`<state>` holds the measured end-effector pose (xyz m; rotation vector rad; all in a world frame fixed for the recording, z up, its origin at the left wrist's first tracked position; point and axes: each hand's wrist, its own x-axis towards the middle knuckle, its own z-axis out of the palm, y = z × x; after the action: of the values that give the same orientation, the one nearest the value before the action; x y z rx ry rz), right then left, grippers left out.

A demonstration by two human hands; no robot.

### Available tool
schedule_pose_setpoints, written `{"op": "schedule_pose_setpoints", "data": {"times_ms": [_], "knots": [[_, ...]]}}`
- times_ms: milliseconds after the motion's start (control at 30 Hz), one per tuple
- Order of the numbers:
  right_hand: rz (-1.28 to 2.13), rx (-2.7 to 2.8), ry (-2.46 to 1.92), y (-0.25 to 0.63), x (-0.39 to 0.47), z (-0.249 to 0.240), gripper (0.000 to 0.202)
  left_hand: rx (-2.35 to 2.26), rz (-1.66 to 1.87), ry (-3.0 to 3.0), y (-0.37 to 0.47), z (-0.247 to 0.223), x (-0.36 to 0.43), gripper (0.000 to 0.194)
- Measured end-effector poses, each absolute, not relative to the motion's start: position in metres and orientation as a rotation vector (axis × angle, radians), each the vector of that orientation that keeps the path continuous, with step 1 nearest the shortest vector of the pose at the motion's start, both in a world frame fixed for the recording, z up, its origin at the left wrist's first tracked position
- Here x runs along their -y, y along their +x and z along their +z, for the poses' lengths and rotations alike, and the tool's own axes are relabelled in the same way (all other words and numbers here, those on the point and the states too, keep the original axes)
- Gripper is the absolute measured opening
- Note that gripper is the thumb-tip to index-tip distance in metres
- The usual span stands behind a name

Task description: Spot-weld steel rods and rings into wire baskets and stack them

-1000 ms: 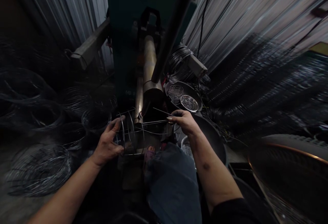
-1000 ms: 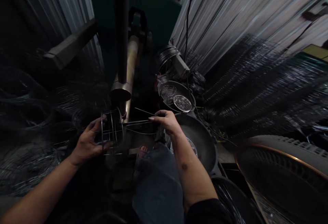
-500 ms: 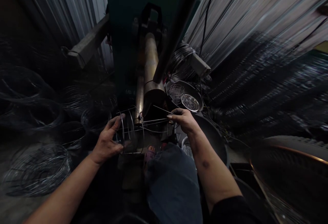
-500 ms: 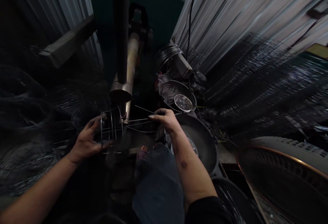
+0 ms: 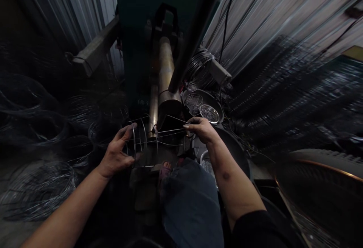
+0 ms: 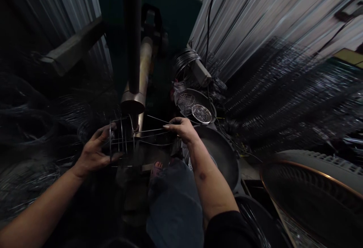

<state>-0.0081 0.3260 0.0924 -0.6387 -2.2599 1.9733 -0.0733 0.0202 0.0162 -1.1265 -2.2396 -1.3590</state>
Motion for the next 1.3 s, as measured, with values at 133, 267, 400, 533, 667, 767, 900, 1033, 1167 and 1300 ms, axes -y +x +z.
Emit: {"op": "schedule_pose_setpoints", "data": {"times_ms": [133, 267, 400, 533, 667, 767, 900, 1033, 1167, 1300], "knots": [[1.994, 2.249, -0.635, -0.010, -0.328, 0.092, 0.034, 2.245, -1.374, -1.135, -0.073, 0.020, -0.022, 0.086], [2.017, 2.242, -0.608, -0.009, -0.330, 0.092, 0.033, 2.245, -1.432, -1.132, -0.073, 0.020, -0.023, 0.086], [1.969, 2.275, -0.636, -0.010, -0.332, 0.093, 0.033, 2.238, -1.530, -1.127, -0.075, 0.018, -0.026, 0.085], [1.974, 2.272, -0.625, -0.012, -0.334, 0.093, 0.035, 2.248, -1.511, -1.129, -0.077, 0.017, -0.027, 0.087], [1.980, 2.270, -0.625, -0.013, -0.336, 0.090, 0.034, 2.255, -1.533, -1.129, -0.079, 0.015, -0.028, 0.088], [1.984, 2.261, -0.631, -0.012, -0.336, 0.087, 0.033, 2.268, -1.573, -1.125, -0.079, 0.012, -0.028, 0.087], [2.010, 2.231, -0.618, -0.013, -0.336, 0.085, 0.032, 2.271, -1.589, -1.131, -0.080, 0.010, -0.027, 0.088], [2.006, 2.223, -0.628, -0.014, -0.335, 0.086, 0.034, 2.241, -1.581, -1.169, -0.081, 0.012, -0.027, 0.085], [1.960, 2.226, -0.655, -0.013, -0.333, 0.088, 0.038, 2.210, -1.577, -1.186, -0.080, 0.016, -0.028, 0.086], [1.540, 2.232, -0.655, 0.009, -0.338, 0.099, 0.042, 2.248, -1.625, -1.103, -0.075, 0.016, -0.026, 0.089]]}}
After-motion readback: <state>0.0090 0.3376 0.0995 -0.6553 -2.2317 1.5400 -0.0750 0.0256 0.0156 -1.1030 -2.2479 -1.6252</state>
